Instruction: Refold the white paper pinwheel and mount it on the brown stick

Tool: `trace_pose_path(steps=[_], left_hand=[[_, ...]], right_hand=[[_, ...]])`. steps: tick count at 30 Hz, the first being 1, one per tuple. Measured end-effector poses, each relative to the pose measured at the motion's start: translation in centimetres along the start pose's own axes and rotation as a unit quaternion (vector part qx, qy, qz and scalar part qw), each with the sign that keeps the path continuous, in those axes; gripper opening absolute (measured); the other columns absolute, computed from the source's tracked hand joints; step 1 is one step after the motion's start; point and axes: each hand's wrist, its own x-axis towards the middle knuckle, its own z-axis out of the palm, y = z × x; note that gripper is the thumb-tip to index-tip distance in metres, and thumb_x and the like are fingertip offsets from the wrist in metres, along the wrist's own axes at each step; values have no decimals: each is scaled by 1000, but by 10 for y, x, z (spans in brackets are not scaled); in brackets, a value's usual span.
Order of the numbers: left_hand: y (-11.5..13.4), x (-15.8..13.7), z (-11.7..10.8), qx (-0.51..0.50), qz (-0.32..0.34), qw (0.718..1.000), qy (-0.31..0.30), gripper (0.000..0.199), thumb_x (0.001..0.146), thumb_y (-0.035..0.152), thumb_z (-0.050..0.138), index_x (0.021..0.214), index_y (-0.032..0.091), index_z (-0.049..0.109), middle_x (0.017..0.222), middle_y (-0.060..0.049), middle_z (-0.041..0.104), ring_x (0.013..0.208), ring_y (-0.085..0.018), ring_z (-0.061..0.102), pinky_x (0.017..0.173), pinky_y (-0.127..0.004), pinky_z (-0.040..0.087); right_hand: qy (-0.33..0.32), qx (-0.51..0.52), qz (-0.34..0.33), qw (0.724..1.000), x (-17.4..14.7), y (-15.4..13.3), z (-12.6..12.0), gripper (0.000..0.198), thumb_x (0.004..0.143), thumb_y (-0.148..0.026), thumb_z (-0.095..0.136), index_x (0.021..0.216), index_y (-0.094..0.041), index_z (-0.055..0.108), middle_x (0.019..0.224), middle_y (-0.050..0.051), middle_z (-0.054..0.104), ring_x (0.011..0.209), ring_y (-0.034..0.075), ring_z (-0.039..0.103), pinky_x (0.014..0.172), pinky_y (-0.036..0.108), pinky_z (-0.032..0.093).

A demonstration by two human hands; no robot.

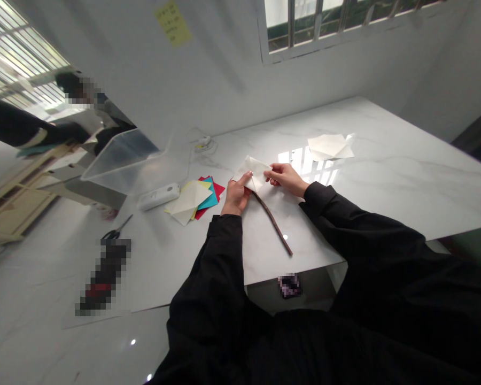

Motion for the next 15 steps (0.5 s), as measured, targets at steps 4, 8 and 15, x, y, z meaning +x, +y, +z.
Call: trace_pose_path(steps=[4, 8, 15], left_hand=[[-1, 1, 0, 1, -1, 1000, 13, 34, 66, 20, 93, 95, 11, 77, 98, -11, 82, 98, -27, 78, 95, -41, 63], [-2, 2, -1, 4, -8, 999, 31, 38, 66, 20, 93, 98, 11, 76, 98, -12, 82, 102, -29, 78, 97, -41, 62], [-2, 1, -1, 11, -21, 1000, 11, 36, 69, 23, 94, 97, 10, 76, 100, -13, 82, 100, -28, 79, 95, -40, 64]], right_hand=[[0, 1, 0, 1000, 0, 1, 0, 18, 86, -29, 82, 85, -16, 70, 72, 2, 72, 56, 8, 56, 51, 19, 45], [2, -6, -13, 1000, 1, 2, 0, 17, 87, -28, 81, 86, -15, 69, 72, 2, 71, 55, 7, 56, 51, 19, 45], [15, -33, -37, 999, 3, 7, -3, 22, 85, -35, 83, 87, -17, 71, 73, 2, 72, 56, 9, 56, 52, 21, 47]])
